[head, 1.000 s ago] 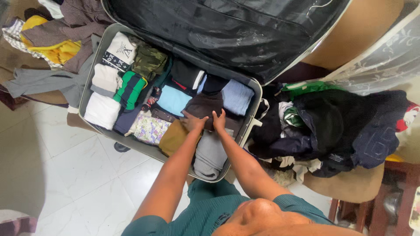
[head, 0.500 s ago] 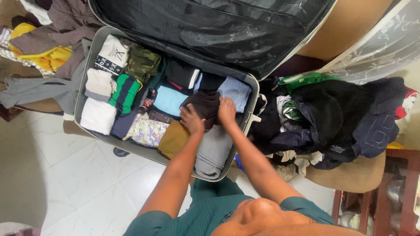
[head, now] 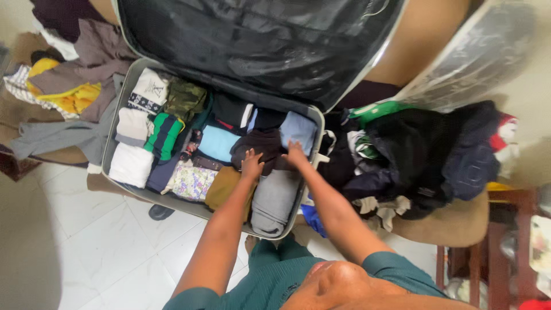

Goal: The person folds various clothing items, including a black garment, a blue patterned shirt, a grey item, and a brown item, and places them into an open suitcase. The person handles the clothes one by one, folding them neatly before arranging them inside the luggage.

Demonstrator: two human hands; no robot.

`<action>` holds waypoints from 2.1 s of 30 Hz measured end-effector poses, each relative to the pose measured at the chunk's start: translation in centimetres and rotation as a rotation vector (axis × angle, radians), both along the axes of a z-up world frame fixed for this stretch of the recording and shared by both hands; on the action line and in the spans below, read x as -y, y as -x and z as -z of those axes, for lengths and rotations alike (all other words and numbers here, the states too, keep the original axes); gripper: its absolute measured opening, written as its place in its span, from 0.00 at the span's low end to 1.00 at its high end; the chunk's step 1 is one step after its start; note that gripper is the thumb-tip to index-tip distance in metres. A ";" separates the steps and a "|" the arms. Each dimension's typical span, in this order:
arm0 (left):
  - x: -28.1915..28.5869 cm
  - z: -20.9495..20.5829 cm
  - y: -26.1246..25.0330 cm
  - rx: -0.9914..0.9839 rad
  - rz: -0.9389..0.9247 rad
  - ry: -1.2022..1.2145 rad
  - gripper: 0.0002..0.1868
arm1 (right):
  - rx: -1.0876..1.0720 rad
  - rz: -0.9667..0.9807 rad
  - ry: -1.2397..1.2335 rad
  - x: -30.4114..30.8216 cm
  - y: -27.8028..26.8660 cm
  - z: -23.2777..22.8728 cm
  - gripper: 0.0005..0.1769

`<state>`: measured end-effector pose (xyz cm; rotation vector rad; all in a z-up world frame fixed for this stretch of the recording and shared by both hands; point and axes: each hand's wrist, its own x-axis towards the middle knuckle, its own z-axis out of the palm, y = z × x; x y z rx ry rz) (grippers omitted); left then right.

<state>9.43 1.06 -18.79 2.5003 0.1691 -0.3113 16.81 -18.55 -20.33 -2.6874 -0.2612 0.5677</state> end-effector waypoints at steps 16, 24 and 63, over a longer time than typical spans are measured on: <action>10.1 -10.0 16.9 0.413 -0.193 0.406 0.14 | -0.249 0.519 -0.968 6.3 15.4 -12.3 0.23; 13.0 -9.9 17.1 0.180 -0.239 0.766 0.13 | -0.297 0.900 -1.322 14.9 16.3 -11.3 0.21; 7.1 -12.0 20.6 -0.108 -0.408 0.919 0.15 | -0.185 0.945 -1.639 22.8 2.5 -16.4 0.15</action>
